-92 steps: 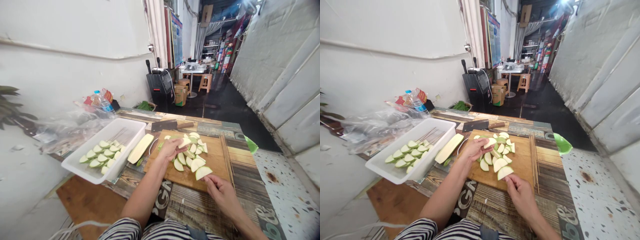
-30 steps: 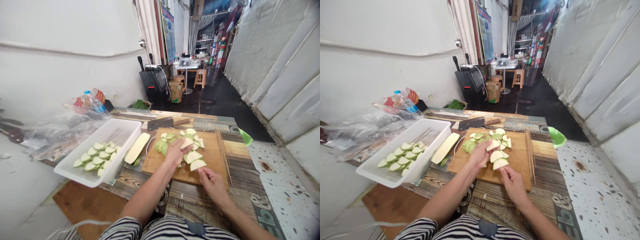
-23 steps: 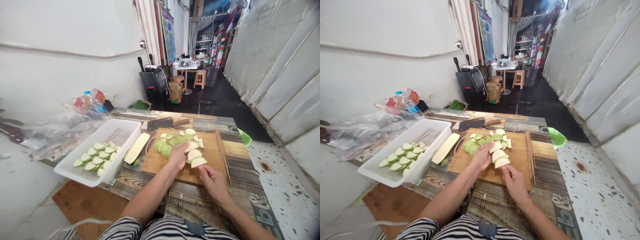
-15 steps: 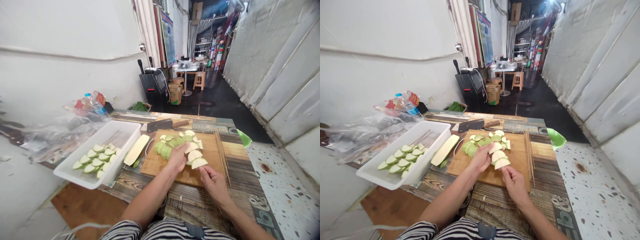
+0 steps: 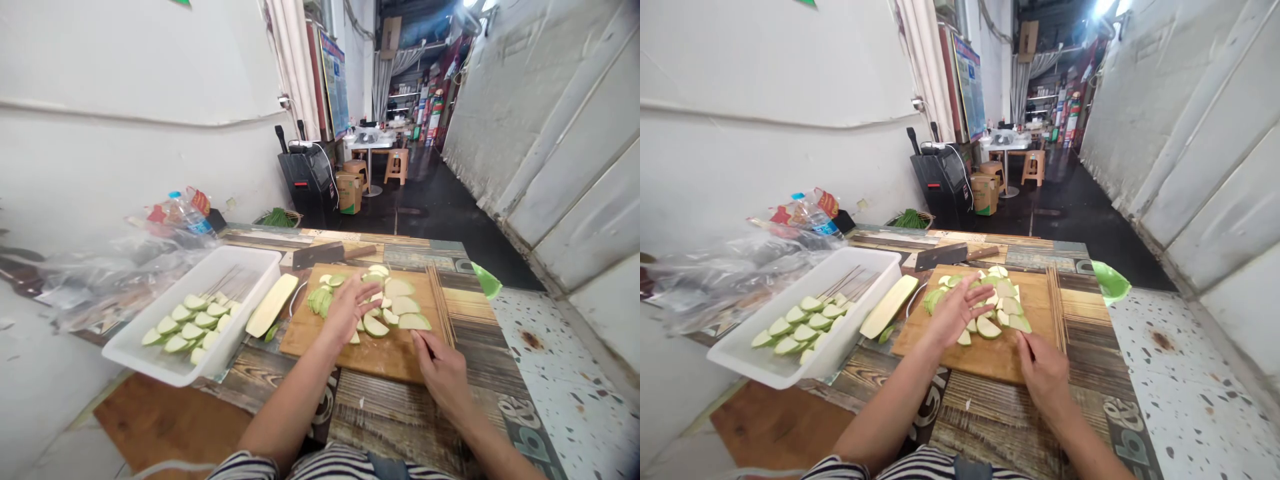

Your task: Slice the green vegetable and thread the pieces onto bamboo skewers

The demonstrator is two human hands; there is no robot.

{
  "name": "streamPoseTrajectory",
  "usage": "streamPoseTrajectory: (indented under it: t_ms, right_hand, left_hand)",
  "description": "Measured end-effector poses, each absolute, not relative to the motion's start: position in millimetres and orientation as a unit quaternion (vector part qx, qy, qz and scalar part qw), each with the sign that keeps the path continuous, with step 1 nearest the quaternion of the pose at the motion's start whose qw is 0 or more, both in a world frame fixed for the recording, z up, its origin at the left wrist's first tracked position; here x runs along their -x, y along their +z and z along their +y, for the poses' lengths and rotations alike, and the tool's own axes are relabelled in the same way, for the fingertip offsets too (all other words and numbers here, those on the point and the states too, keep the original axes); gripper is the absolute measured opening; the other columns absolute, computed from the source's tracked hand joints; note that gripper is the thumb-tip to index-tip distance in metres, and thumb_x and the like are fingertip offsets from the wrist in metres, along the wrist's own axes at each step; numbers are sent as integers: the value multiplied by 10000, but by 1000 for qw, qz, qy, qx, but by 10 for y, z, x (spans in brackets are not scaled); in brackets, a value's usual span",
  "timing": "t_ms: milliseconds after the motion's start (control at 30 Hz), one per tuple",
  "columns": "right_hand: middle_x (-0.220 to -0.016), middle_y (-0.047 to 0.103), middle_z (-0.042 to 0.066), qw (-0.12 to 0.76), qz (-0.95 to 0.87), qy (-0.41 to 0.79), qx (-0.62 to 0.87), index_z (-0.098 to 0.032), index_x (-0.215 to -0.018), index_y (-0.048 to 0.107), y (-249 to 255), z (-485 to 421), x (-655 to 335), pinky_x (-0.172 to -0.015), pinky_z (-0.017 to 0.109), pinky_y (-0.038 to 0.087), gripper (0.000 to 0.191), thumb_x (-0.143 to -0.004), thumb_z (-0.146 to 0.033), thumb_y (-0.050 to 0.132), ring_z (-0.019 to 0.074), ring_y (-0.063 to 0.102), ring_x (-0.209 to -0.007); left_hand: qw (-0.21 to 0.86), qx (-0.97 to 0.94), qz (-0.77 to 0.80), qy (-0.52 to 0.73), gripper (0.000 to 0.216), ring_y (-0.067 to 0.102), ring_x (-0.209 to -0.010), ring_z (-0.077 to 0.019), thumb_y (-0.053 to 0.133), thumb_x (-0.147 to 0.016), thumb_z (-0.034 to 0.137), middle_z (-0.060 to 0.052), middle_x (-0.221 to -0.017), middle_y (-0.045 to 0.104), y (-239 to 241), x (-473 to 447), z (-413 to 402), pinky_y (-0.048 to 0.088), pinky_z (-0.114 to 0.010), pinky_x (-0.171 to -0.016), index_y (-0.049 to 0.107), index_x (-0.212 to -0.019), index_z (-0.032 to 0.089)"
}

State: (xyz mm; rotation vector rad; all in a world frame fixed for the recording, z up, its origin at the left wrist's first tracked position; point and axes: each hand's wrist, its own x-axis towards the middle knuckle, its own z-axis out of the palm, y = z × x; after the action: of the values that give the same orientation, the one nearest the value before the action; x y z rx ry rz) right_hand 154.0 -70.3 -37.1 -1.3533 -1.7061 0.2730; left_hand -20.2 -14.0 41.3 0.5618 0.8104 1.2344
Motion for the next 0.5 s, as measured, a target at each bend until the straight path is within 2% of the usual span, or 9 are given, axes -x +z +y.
streamPoseTrajectory:
  t_ms: [100, 167, 300, 500]
  right_hand:
    - [-641, 653, 36, 432, -742, -55, 510, -152, -804, 678, -327, -678, -1568, -574, 231, 395, 183, -851, -215, 513, 134, 575, -567]
    - [-622, 646, 29, 420, -760, -105, 485, -146, -882, 678, -287, -680, -1557, -573, 227, 391, 168, -850, -174, 515, 127, 570, -559]
    - [-605, 633, 24, 410, -772, -103, 476, -146, -894, 677, -238, -710, -1528, -559, 225, 387, 167, -856, -184, 519, 121, 557, -543]
    - [-632, 649, 32, 414, -768, -62, 484, -160, -889, 681, -272, -718, -1521, -569, 232, 411, 178, -859, -204, 511, 127, 575, -560]
  left_hand:
    - [762, -280, 311, 495, 371, 575, -1015, -231, 541, -823, 362, -170, -1153, 576, 337, 213, -188, 477, -375, -860, 574, -1091, 107]
    - [774, -290, 285, 485, 351, 579, -1001, -230, 550, -819, 354, -160, -1150, 576, 279, 179, -231, 479, -381, -855, 585, -1071, 113]
    - [768, -275, 283, 505, 329, 601, -938, -226, 559, -814, 343, -145, -1050, 622, 227, 103, -282, 491, -390, -825, 597, -1040, 106]
    - [758, -267, 296, 516, 317, 602, -943, -228, 542, -822, 332, -140, -1034, 638, 268, 56, -279, 487, -394, -830, 603, -1033, 104]
